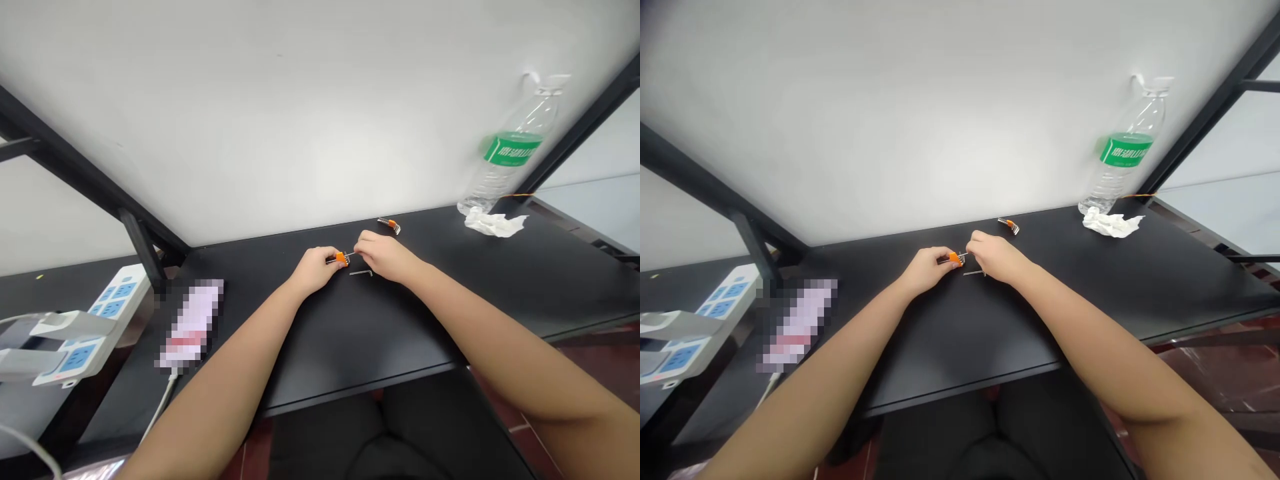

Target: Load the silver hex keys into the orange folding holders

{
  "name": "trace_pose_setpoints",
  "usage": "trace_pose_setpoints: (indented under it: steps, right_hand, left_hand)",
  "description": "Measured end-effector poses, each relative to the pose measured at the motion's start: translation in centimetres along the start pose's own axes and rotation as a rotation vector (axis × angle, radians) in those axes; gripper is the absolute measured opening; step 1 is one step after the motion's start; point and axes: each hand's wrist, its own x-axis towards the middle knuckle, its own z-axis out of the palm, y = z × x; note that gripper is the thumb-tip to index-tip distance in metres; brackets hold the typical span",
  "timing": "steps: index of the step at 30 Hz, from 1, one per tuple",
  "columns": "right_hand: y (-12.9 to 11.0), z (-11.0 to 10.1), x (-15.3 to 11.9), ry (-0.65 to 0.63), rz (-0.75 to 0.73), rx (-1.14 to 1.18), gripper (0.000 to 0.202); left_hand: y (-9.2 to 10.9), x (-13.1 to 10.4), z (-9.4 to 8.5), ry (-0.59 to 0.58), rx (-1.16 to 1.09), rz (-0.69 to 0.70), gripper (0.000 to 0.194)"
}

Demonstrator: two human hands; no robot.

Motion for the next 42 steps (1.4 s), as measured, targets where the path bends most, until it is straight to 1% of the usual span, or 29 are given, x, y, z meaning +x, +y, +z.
trace_pose_setpoints:
  steps: [5, 12, 16, 19, 22, 25, 27, 30, 36, 38, 40, 42]
  right_hand:
    - [-0.6, 0.4, 0.1, -0.005, -0.025, -0.075, 0.027]
    - [-1.2, 2.2, 0.5, 0.044, -0.118, -0.063, 0.025]
    - [-2.4, 2.1, 0.8, 0.016, -0.160, -0.009, 0.025]
    - [-3.2, 1.6, 0.8, -0.019, -0.175, 0.019, 0.022]
    - [-3.0, 1.1, 0.7, -0.024, -0.123, 0.046, 0.017]
    - [-1.9, 0.6, 0.4, 0.053, 0.010, 0.075, 0.017]
    - [-1.0, 0.5, 0.2, 0.075, 0.053, 0.089, 0.021]
    - [-0.5, 0.6, 0.0, 0.022, 0.027, 0.106, 0.027]
    - [-1.6, 0.8, 0.3, -0.103, 0.040, -0.017, 0.023]
    - [-1.6, 0.5, 0.3, -0.093, 0.052, -0.049, 0.022]
    - [-1.2, -0.2, 0.1, -0.072, 0.084, -0.025, 0.020]
    - [-0.5, -1.0, -0.1, -0.124, 0.127, 0.058, 0.014]
  left_hand:
    - [0.1, 0.0, -0.1, -0.006, -0.002, 0.004, 0.014]
    - [0.0, -0.1, 0.0, 0.000, 0.013, 0.019, 0.015]
    - [0.0, 0.0, 0.0, -0.004, 0.064, 0.055, 0.020]
    - [0.2, 0.0, -0.1, -0.003, 0.101, 0.080, 0.018]
    - [0.3, -0.1, -0.2, -0.005, 0.096, 0.058, 0.018]
    - [0.3, -0.2, -0.1, -0.008, 0.044, 0.026, 0.017]
    - [0.2, -0.1, 0.0, -0.011, 0.025, 0.022, 0.016]
    - [0.0, 0.0, 0.1, -0.013, 0.029, 0.028, 0.015]
    - [-0.2, 0.0, 0.1, -0.009, 0.013, 0.031, 0.014]
    - [-0.1, 0.0, 0.1, -0.012, 0.026, 0.030, 0.014]
    - [0.0, 0.0, 0.0, -0.012, 0.036, 0.031, 0.014]
    - [0.0, -0.1, 0.0, -0.013, 0.031, 0.026, 0.013]
